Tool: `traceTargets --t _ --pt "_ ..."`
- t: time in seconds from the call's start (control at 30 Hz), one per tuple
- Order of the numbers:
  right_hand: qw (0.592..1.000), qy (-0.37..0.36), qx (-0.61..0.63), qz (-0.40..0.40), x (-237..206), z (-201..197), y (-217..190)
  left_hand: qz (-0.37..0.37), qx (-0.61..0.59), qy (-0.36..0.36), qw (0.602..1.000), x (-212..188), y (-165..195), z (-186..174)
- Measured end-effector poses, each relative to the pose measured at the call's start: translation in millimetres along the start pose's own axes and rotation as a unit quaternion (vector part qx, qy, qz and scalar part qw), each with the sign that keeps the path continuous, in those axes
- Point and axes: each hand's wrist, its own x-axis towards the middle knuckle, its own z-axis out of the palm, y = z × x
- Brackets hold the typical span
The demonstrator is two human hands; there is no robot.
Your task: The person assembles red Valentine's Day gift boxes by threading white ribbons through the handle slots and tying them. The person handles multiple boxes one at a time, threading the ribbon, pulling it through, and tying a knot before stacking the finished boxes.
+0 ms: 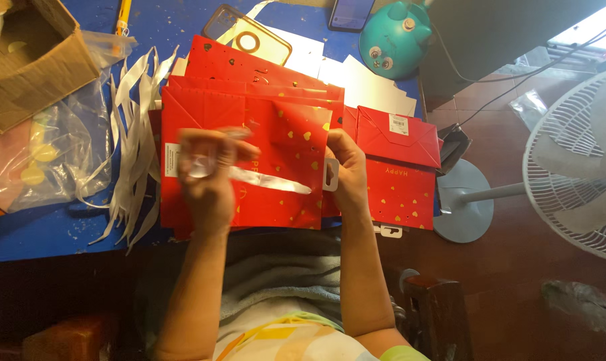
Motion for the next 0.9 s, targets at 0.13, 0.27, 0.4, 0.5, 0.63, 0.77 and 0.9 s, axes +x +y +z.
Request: traceTargets --t 0.13,0.27,0.4,0.5,0.63,0.77,0.9 --pt "1.0 0.0 -0.009 -0.007 1.0 4.9 -2.1 0.227 0.292 0.123 0.921 3.9 48.5 -9.1" --pt "0.996 -0.022 -0.053 -0.063 3.6 12.2 -5.8 0.268 0.394 -0.063 0.877 -17.4 64.6 7.9" --pt "0.996 -0.043 -0.027 -0.076 4.5 18.1 -14.6 0.247 0.415 -0.211 0.85 -28.4 41.3 33.7" --pt "0.995 0.016 -0.095 -0.027 -3.6 20.1 -21.3 0.206 0.375 -0.197 0.882 -23.2 21.7 34.4" --pt "0.993 -0.008 -0.112 -0.03 -8.2 21.1 -27.5 0.164 0.317 -0.165 0.92 -13.5 6.6 23.1" --pt "0.989 -0.06 -0.122 -0.052 -10.2 22.4 -26.6 0.156 0.301 -0.109 0.934 5.4 -1.3 18.2" --pt "0.993 -0.092 -0.067 0.004 -9.6 18.8 -20.1 0.151 0.314 -0.099 0.932 7.5 -5.4 20.8"
